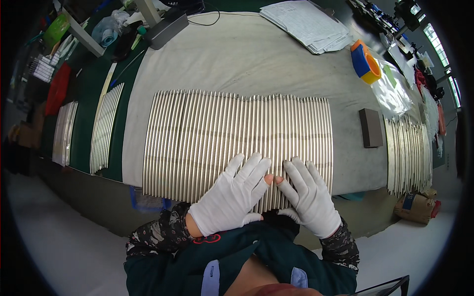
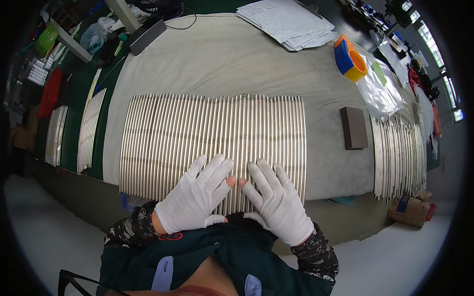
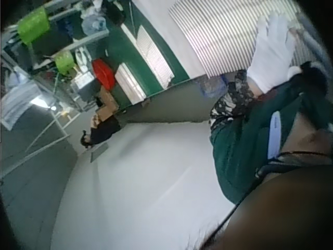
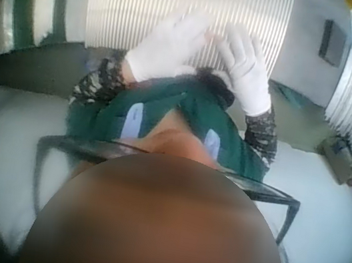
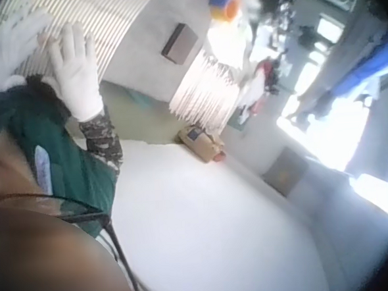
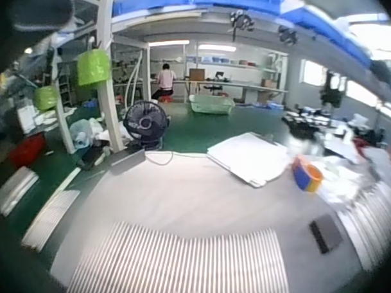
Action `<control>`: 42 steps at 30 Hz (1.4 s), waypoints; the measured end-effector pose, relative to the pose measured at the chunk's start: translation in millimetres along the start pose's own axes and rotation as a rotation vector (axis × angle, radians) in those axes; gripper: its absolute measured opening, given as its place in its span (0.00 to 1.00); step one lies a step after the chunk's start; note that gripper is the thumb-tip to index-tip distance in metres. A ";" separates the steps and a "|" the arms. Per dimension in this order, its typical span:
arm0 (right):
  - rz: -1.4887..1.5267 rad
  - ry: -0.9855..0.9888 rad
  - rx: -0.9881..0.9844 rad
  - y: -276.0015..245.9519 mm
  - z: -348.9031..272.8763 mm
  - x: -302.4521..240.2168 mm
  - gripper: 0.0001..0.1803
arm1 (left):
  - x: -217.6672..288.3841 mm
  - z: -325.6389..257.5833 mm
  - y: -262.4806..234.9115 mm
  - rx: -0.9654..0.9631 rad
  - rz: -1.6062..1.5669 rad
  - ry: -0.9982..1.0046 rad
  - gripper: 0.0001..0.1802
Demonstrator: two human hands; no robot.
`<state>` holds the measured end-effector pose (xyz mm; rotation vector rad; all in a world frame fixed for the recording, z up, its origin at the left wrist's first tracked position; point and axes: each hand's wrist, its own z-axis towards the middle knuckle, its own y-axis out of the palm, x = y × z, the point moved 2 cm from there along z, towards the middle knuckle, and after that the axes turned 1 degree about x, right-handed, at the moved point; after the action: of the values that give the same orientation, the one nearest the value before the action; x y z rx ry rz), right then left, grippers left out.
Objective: Sanding several long thin rods using a hand-held sanding block at a workbench.
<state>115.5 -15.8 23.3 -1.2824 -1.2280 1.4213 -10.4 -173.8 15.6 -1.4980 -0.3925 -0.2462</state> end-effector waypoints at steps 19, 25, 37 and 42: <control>0.031 0.098 0.054 10.5 0.6 -12.5 0.50 | -4.7 -11.4 2.2 0.063 0.014 0.013 0.45; 0.050 0.108 0.071 9.3 7.1 -14.9 0.50 | -6.6 -10.7 4.0 0.084 0.024 0.022 0.45; 0.044 0.124 0.094 11.2 7.9 -17.1 0.47 | -6.5 -10.2 5.9 0.139 0.027 0.038 0.42; 0.045 0.126 0.100 11.6 8.0 -17.7 0.47 | -6.7 -10.6 7.5 0.145 0.001 0.026 0.43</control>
<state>110.0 -36.0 14.8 -1.3167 -1.0379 1.3942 -12.5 -184.5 5.7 -1.3510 -0.3813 -0.2316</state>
